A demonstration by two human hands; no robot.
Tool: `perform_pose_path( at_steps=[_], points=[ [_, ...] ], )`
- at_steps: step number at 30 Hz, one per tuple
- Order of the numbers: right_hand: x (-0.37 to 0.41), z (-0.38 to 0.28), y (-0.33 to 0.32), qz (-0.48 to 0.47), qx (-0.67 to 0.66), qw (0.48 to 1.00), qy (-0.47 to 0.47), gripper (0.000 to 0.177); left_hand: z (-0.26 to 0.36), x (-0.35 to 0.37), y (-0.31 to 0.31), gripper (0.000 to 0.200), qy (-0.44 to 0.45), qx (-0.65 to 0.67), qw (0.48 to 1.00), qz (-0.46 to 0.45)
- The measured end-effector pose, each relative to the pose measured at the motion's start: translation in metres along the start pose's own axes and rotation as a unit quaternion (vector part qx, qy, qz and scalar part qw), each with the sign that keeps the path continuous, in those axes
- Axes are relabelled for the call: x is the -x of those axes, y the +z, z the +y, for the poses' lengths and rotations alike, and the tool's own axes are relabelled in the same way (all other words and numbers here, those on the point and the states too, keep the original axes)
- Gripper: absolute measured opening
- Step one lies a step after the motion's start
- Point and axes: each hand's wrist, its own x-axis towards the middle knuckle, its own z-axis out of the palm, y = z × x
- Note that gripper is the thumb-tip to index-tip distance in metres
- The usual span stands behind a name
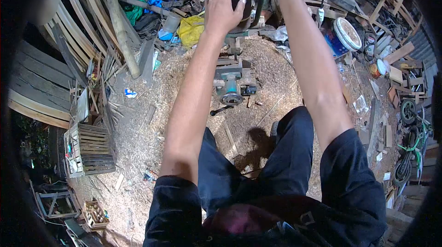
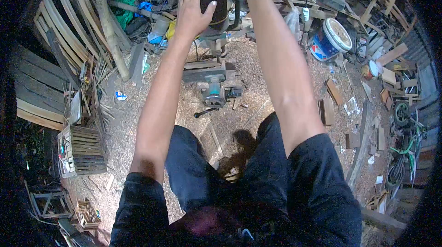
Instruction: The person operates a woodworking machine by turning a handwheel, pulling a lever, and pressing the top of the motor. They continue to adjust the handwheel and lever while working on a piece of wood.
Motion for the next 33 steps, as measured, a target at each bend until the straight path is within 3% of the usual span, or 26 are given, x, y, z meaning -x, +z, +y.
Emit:
perform_pose_path(
  at_steps=[5,9,12,13,16,23,26,29,33],
  points=[
    [0.052,-0.011,-0.018,-0.032,-0.035,0.998,0.035,0.046,0.002,0.027,0.001,0.082,-0.054,-0.007,0.998,-0.041],
    [0.062,0.0,-0.023,-0.044,0.011,0.998,-0.042,0.046,0.006,0.043,-0.006,0.089,-0.081,0.015,0.991,-0.107],
    [0.071,0.006,-0.027,-0.053,-0.002,0.997,-0.048,0.047,0.009,0.042,-0.013,0.092,-0.109,-0.002,0.98,-0.167],
    [0.076,0.005,-0.03,-0.06,-0.031,0.998,0.0,0.047,0.01,0.041,-0.016,0.093,-0.119,-0.012,0.974,-0.191],
    [0.088,0.008,-0.033,-0.046,-0.001,0.998,-0.039,0.047,0.012,0.039,-0.02,0.096,-0.123,-0.007,0.97,-0.209],
    [0.143,0.014,-0.041,-0.05,-0.099,0.992,-0.068,0.034,0.004,0.049,-0.007,0.097,-0.108,-0.002,0.976,-0.19],
    [0.167,0.03,-0.052,-0.067,-0.068,0.985,-0.141,0.034,0.002,0.057,0.002,0.096,-0.099,0.017,0.982,-0.158],
    [0.189,0.039,-0.059,-0.059,-0.066,0.988,-0.126,0.03,0.008,0.056,-0.001,0.096,-0.12,-0.017,0.977,-0.176],
    [0.199,0.053,-0.061,-0.05,-0.079,0.987,-0.132,0.026,0.004,0.057,0.001,0.098,-0.083,0.036,0.986,-0.14]
  ],
)
